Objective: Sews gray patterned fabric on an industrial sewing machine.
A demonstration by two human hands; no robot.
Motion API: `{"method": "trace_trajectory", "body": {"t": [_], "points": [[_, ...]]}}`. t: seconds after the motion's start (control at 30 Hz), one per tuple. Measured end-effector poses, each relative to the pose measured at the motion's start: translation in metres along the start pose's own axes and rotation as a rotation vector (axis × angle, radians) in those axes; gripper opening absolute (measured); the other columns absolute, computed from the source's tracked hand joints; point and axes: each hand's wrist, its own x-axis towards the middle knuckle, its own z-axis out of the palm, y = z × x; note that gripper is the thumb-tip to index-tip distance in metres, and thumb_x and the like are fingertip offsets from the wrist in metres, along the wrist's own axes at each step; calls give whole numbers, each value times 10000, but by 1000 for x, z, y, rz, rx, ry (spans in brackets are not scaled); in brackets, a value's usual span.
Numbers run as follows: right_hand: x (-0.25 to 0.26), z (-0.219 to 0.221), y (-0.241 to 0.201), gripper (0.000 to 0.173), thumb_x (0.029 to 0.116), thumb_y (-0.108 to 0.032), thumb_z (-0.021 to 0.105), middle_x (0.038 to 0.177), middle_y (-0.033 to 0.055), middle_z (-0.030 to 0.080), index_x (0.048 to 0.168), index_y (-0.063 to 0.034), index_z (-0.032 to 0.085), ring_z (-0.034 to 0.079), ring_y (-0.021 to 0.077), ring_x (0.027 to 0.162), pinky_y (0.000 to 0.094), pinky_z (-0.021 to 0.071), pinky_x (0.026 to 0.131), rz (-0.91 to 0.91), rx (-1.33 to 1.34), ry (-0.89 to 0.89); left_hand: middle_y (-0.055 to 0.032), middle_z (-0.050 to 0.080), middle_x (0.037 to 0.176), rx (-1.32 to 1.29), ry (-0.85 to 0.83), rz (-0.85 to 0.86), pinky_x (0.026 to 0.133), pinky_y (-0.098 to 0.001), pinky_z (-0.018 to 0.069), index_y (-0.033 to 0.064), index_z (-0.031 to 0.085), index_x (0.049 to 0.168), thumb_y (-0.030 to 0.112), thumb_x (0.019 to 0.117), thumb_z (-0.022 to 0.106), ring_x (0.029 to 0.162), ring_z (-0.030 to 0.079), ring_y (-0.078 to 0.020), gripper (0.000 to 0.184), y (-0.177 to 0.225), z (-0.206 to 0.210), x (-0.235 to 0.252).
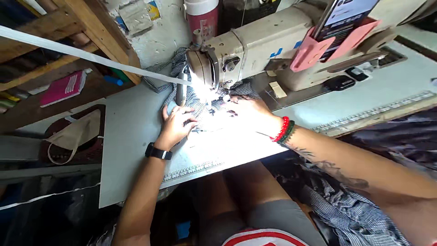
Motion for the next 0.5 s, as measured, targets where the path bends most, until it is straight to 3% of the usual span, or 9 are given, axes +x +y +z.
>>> {"method": "trace_trajectory", "body": {"t": [0.07, 0.1, 0.27, 0.4, 0.5], "points": [[-5, 11, 8, 367, 1007, -192, 644, 1432, 140, 608, 1369, -243, 664, 629, 395, 1236, 598, 553, 870, -11, -13, 14, 46, 670, 1349, -81, -18, 0, 1179, -740, 37, 202, 801, 986, 299, 941, 688, 1473, 407, -211, 156, -12, 2, -5], [-7, 13, 11, 367, 994, -180, 646, 1407, 133, 624, 1354, -246, 673, 652, 390, 1191, 594, 562, 834, -43, -24, 52, 47, 662, 1362, -117, -23, -9, 1181, -743, 15, 203, 799, 984, 320, 934, 696, 1482, 395, -202, 164, -19, 4, -4], [-9, 4, 10, 359, 991, -142, 648, 1412, 110, 630, 1333, -247, 687, 651, 388, 1191, 611, 546, 843, -56, 12, 33, -7, 609, 1432, -224, -93, -57, 1144, -789, -22, 157, 782, 934, 346, 877, 752, 1530, 304, -257, 200, -25, 0, 0], [-2, 4, 16, 383, 1027, -205, 596, 1468, 95, 594, 1399, -291, 636, 622, 376, 1259, 606, 538, 899, -33, 10, -46, -75, 505, 1534, -303, -212, -95, 1124, -782, -115, 100, 743, 996, 297, 859, 798, 1580, 147, -278, 246, -22, -6, 6], [-4, 4, 14, 422, 1012, -189, 619, 1513, 116, 551, 1422, -293, 619, 571, 389, 1329, 590, 541, 914, -38, -51, -42, -64, 466, 1562, -257, -271, -106, 1104, -804, -123, 114, 722, 1032, 307, 878, 770, 1587, 111, -281, 252, -17, -10, 6]]}}
